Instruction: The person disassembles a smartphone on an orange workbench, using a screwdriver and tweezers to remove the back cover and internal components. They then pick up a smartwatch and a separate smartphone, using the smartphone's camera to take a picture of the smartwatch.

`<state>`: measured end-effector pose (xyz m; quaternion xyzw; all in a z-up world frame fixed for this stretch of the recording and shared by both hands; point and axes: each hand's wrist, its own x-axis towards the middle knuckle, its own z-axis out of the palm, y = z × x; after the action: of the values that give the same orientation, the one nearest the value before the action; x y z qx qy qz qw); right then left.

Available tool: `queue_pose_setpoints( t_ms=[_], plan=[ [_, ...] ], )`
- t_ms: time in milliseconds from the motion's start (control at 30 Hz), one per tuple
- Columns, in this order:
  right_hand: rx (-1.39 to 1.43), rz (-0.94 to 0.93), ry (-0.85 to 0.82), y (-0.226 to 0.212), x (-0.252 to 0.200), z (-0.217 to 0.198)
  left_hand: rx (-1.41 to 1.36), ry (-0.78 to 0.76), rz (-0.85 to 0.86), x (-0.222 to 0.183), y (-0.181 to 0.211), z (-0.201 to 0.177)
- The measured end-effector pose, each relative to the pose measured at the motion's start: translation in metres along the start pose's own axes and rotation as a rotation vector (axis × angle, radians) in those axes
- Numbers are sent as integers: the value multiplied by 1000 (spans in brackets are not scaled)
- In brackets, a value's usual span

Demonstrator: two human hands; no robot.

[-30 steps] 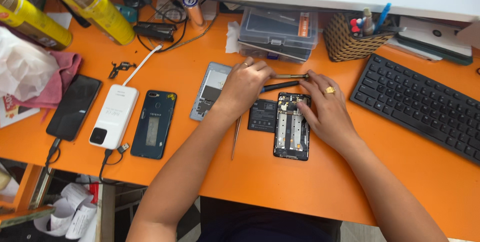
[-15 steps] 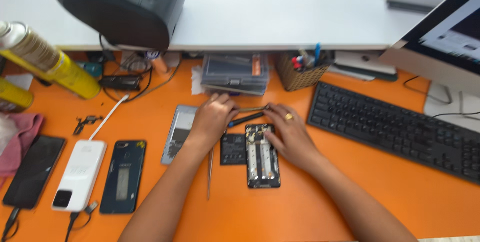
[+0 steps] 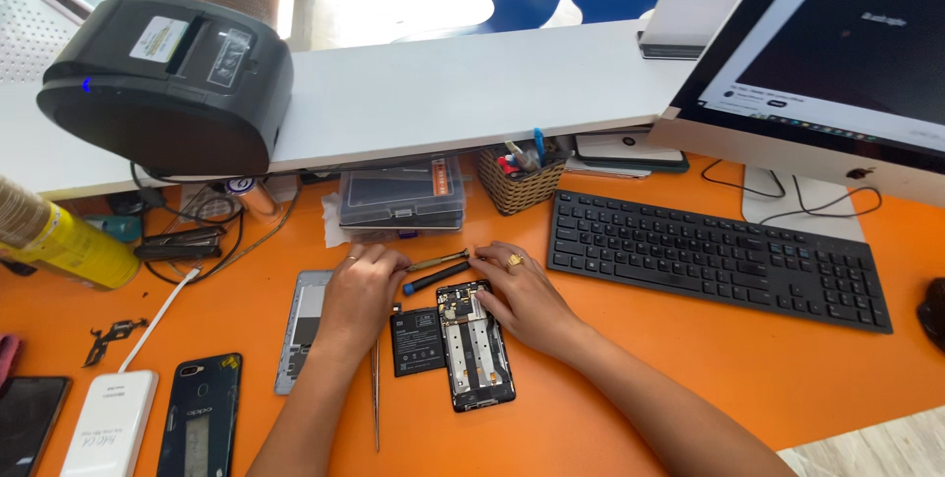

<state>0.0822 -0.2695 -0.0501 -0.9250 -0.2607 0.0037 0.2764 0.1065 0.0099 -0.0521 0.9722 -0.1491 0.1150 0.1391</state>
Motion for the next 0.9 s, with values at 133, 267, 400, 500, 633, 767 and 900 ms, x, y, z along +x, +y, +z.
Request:
queue_pose_setpoints(
  t_ms=[133,267,400,500,633,767,900],
  plan=[
    [1,-23,17,-2,-2,-4,24,3,-33,-3,-5,8],
    [-1,-22,-5,-6,-1,-6,77,12,-27,-4,-9,11],
    [3,15,-35,-13,-1,-13,88,13,-38,-3,-6,7],
    [9,23,-37,-12,-1,-12,80,4,-46,-3,-6,3],
    [22,25,-47,-16,1,-15,112,18,-33,-2,-7,4],
    [12,38,-52,-18,1,-16,131,38,-20,-4,-7,2],
    [2,42,-54,-13,1,-12,114,35,-18,-3,-8,0]
  ],
)
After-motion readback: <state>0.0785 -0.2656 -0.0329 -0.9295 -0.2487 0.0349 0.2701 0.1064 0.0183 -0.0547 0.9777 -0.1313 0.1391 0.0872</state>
